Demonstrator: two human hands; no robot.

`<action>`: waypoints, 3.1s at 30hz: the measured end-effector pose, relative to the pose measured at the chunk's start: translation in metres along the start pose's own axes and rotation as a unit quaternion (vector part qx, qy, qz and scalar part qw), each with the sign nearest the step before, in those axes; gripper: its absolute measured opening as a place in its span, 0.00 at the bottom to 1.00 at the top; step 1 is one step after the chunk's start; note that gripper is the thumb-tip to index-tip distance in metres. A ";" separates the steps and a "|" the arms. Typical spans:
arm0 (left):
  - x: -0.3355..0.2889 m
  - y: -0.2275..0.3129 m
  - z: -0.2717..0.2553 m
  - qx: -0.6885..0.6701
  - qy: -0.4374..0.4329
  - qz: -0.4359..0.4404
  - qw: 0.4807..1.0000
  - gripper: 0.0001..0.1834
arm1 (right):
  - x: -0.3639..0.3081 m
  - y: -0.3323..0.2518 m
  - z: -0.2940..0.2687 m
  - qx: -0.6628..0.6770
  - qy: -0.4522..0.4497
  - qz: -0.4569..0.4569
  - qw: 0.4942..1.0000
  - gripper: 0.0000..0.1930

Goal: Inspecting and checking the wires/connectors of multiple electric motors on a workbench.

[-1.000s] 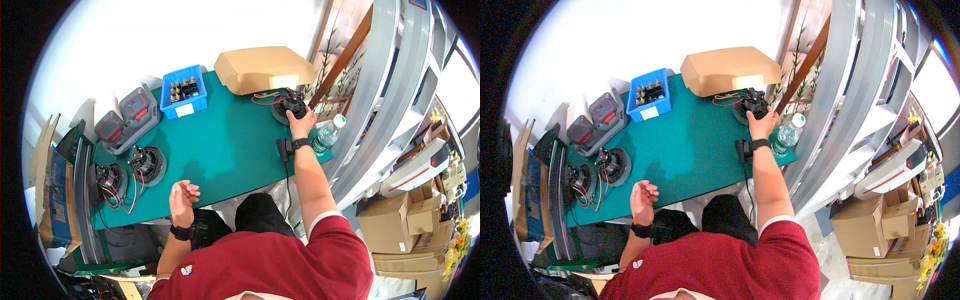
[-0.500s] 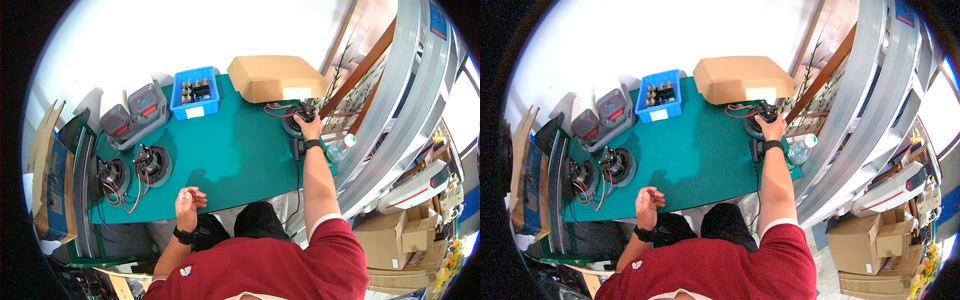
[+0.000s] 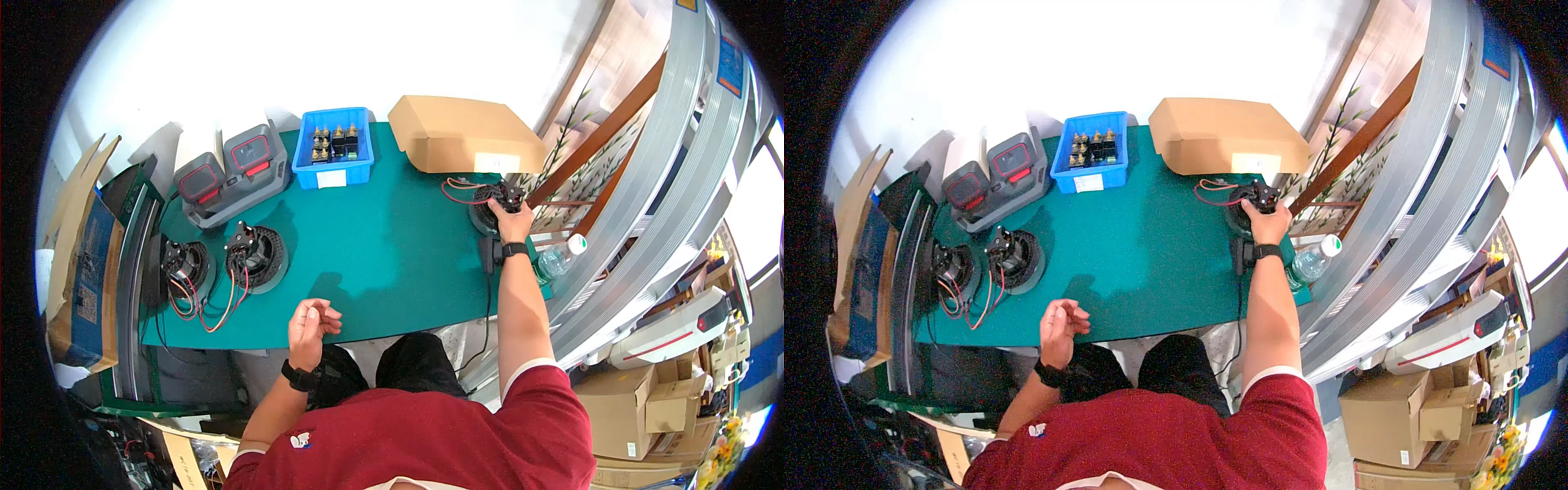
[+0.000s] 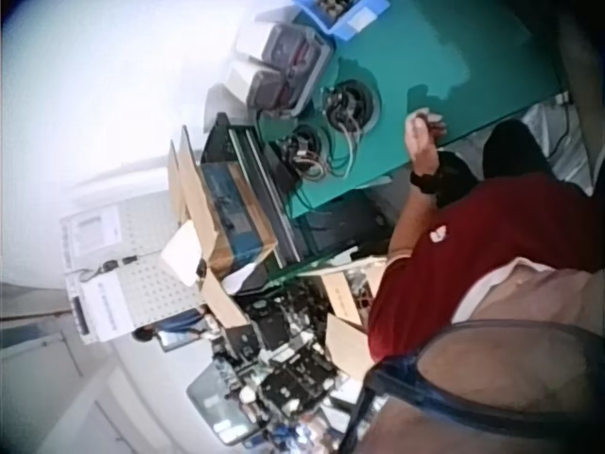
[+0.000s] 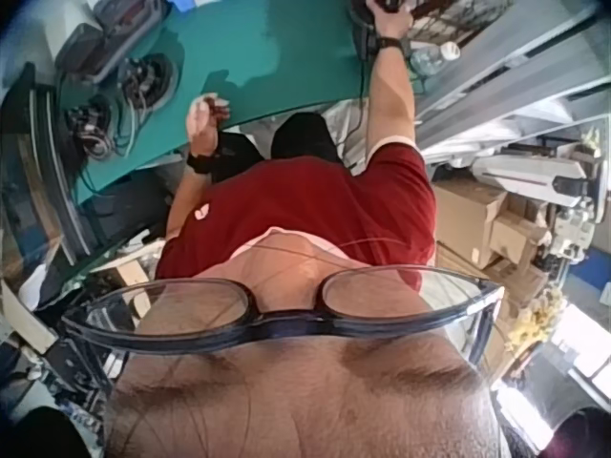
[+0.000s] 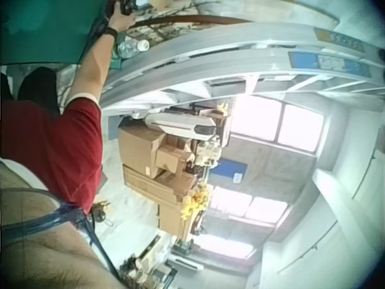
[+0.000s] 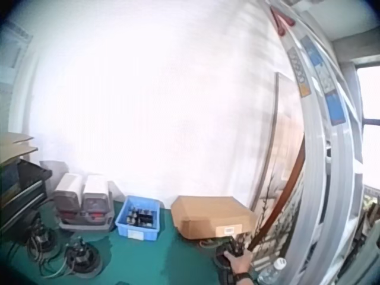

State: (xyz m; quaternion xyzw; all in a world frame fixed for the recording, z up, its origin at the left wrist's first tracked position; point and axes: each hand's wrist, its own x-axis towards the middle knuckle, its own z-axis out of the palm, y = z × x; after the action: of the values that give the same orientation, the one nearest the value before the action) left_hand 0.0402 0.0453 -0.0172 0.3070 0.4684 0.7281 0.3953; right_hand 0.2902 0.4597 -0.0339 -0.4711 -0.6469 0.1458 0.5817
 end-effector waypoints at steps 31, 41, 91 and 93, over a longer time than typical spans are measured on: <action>-0.028 0.012 0.022 -0.182 -0.062 0.034 0.981 0.30 | -0.204 -0.271 -0.053 0.217 -0.243 -0.215 0.921 0.34; -0.027 0.017 0.026 -0.148 -0.048 0.050 0.987 0.29 | -0.208 -0.268 -0.052 0.203 -0.239 -0.238 0.919 0.32; 0.017 0.001 -0.001 -0.145 -0.004 -0.098 0.984 0.09 | -0.211 -0.201 -0.022 0.271 -0.388 0.156 0.867 0.17; 0.018 0.002 0.000 -0.141 0.007 -0.125 0.982 0.10 | -0.210 -0.200 -0.022 0.282 -0.389 0.161 0.862 0.17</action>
State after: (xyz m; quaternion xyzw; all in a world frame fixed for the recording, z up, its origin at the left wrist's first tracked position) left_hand 0.0305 0.0599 -0.0143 0.1817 0.3984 0.7337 0.5196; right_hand 0.1965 0.1855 -0.0102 -0.2897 -0.6668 0.5850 0.3595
